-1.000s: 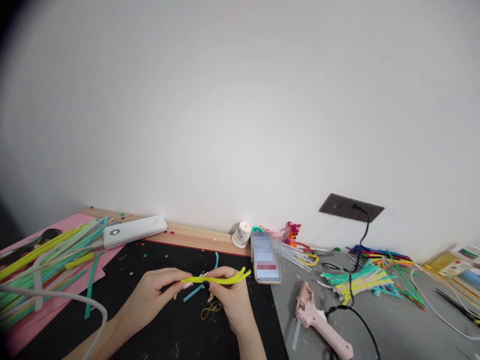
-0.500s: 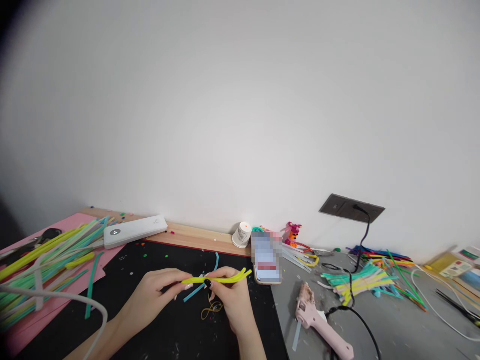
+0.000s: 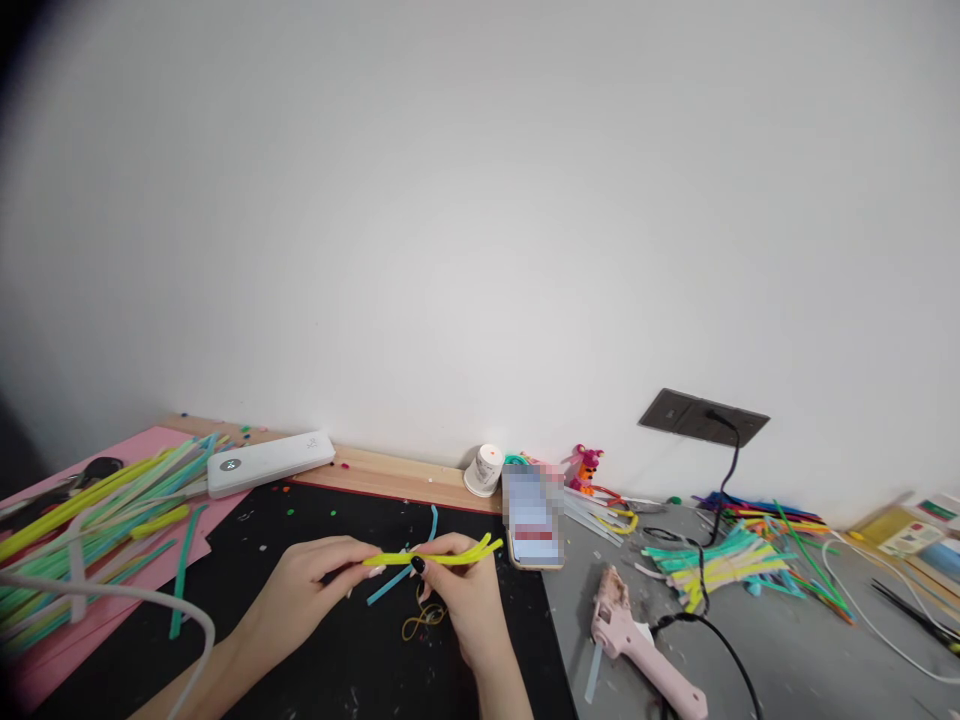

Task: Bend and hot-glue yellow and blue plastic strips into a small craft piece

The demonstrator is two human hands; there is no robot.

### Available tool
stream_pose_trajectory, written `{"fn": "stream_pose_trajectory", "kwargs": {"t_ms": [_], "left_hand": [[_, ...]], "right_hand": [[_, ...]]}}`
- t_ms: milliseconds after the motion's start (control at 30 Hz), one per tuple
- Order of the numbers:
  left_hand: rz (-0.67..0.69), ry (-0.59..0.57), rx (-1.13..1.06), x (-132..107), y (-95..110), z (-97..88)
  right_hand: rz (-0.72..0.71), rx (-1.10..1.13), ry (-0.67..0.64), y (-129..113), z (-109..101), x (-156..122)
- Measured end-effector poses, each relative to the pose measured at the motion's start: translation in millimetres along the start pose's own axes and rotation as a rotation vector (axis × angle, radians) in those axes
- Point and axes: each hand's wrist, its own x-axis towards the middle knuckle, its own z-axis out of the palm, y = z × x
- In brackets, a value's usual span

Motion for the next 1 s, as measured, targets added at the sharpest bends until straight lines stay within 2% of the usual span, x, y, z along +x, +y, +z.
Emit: {"fn": "stream_pose_trajectory", "kwargs": {"t_ms": [667, 1000], "left_hand": [[-0.019, -0.002, 0.024, 0.2, 1.4, -0.3], [-0.021, -0.005, 0.015, 0.3, 0.6, 0.1]], "right_hand": [[0.003, -0.029, -0.014, 3.1, -2.0, 1.4], [0.041, 0.061, -0.03, -0.6, 0.5, 0.5]]}}
